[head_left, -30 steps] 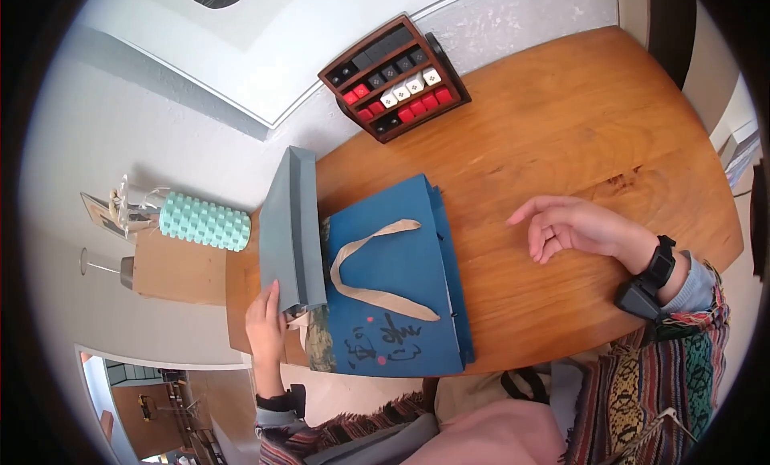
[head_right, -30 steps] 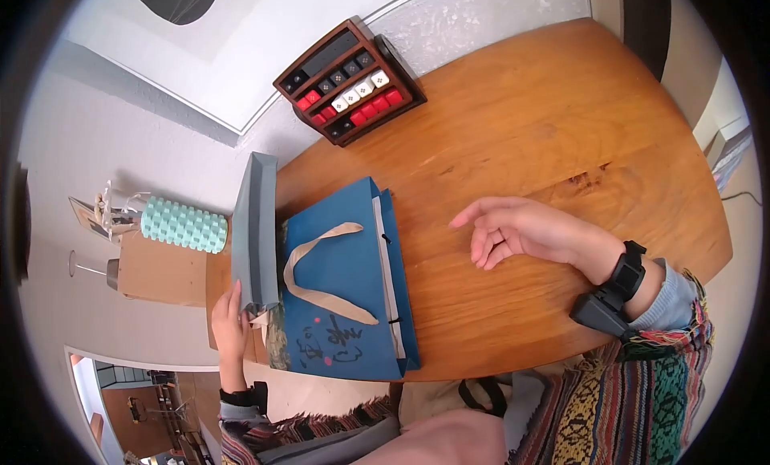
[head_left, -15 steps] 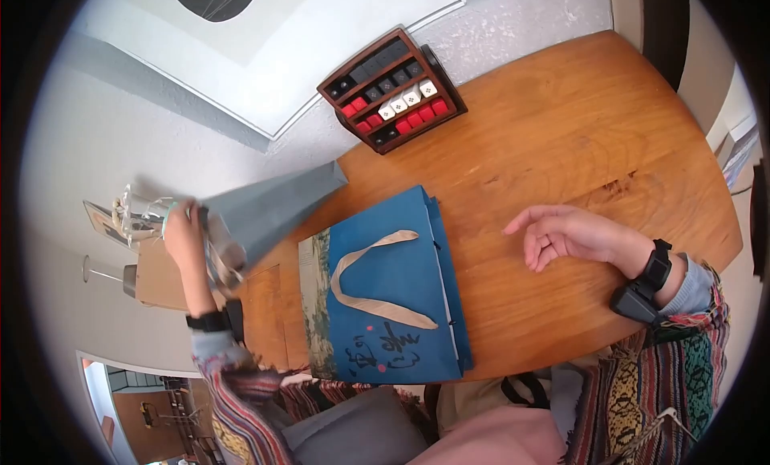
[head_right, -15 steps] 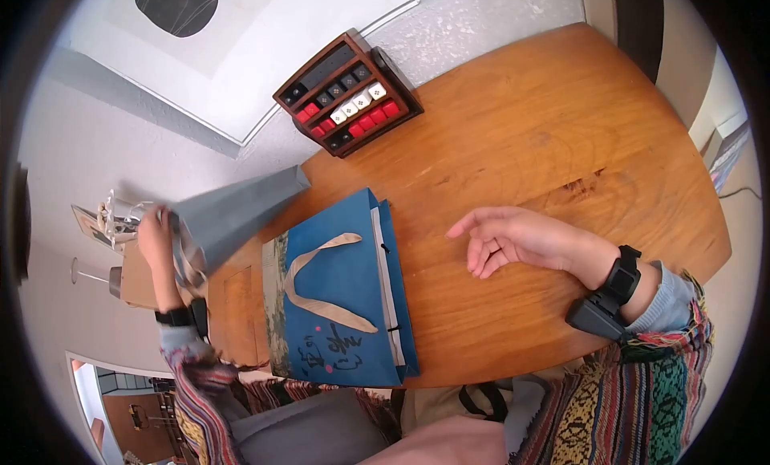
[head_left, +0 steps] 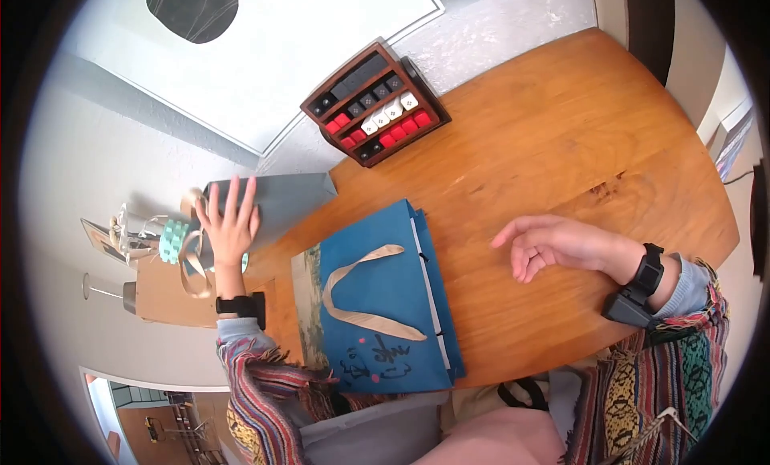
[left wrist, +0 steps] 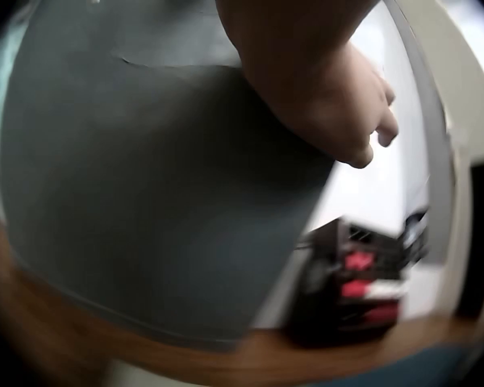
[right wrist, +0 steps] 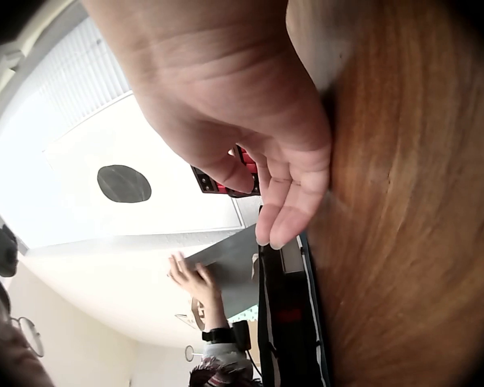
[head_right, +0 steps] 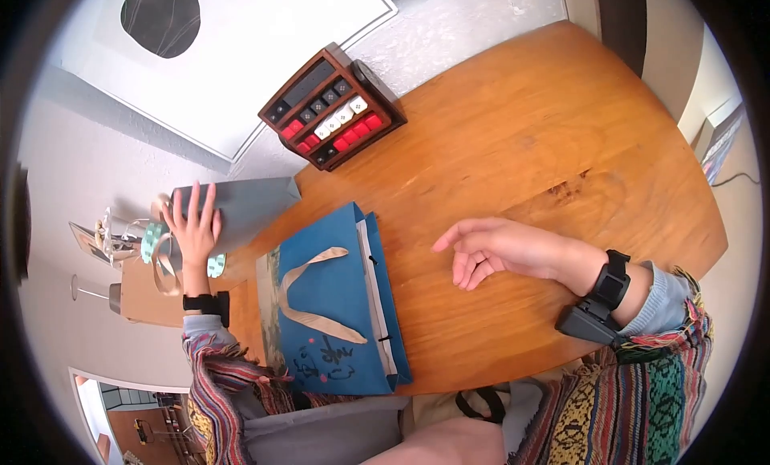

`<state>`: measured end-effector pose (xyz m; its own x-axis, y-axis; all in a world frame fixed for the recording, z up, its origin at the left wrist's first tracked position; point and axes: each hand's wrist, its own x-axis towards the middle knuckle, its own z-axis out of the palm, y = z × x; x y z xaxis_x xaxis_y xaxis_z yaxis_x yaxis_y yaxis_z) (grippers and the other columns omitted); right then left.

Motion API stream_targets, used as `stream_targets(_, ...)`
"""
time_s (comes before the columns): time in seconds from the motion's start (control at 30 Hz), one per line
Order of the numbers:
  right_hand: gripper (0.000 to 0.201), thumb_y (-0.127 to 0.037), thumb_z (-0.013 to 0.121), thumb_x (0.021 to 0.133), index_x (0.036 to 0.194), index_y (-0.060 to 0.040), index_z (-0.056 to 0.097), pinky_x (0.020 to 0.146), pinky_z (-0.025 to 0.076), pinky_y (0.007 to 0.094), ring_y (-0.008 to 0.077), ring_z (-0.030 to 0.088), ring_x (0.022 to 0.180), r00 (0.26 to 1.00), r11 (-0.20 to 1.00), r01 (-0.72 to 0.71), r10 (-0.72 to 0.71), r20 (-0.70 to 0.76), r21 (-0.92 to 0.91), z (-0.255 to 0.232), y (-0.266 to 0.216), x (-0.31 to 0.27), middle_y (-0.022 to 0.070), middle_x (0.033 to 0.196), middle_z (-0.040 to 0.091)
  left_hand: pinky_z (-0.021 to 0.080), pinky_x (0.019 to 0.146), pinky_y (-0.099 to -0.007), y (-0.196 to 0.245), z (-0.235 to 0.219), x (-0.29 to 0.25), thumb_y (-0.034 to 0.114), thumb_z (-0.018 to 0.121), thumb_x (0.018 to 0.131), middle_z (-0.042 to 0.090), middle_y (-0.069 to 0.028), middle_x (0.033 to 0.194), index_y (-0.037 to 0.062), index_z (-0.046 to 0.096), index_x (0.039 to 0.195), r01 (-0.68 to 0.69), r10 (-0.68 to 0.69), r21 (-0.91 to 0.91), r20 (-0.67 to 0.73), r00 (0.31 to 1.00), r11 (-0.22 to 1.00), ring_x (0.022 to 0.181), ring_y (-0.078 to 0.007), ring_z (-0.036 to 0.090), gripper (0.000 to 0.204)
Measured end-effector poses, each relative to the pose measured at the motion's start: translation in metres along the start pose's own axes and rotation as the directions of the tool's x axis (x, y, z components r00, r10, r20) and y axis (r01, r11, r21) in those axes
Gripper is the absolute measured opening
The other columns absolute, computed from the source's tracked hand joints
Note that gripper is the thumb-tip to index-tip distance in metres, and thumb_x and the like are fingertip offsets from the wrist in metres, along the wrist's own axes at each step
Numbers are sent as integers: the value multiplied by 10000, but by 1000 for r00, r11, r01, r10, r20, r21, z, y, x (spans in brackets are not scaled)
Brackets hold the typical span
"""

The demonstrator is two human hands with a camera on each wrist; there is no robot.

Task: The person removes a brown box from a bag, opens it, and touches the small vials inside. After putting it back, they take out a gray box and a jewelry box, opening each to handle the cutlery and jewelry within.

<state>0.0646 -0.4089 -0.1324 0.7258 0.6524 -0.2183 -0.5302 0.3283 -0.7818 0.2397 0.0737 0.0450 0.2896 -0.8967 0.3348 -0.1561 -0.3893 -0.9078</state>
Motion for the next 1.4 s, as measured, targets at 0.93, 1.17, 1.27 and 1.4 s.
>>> stream_targets(0.93, 337, -147, 445, 994, 1281, 18, 505, 788, 555, 285, 166, 671, 858, 1000, 999, -25, 25, -10, 28, 3, -5, 0, 81, 881, 670, 198, 1187, -385, 20, 84, -108, 305, 560, 983, 98, -284, 1587, 3, -33, 1538, 913, -376, -352, 833, 407, 207, 1479, -368, 155, 866)
stream_targets(1.17, 337, -143, 429, 996, 1282, 19, 503, 786, 558, 282, 164, 671, 860, 1000, 1000, -19, 19, -9, 6, 1, -3, 0, 82, 883, 670, 180, 1194, -388, 19, 80, -106, 309, 563, 981, 85, -276, 1592, -15, -34, 1532, 901, -364, -359, 827, 428, 245, 1485, -365, 130, 874)
stream_targets(1.27, 337, -137, 422, 996, 1284, 19, 502, 784, 561, 280, 164, 674, 862, 1000, 1000, -18, 18, -8, 1, 1, -4, 0, 83, 883, 671, 178, 1193, -385, 15, 70, -100, 321, 561, 982, 77, -272, 1594, -19, -46, 1529, 915, -334, -338, 855, 397, 221, 1486, -359, 132, 885)
stream_targets(1.4, 336, -132, 420, 994, 1281, 20, 504, 784, 563, 282, 165, 676, 859, 1000, 1000, -15, 15, -9, -6, 0, -3, 1, 85, 886, 674, 180, 1191, -377, 21, 32, -72, 347, 557, 984, 147, -272, 1582, -33, 67, 1528, 958, -95, -270, 956, 279, 102, 1483, -344, 158, 824)
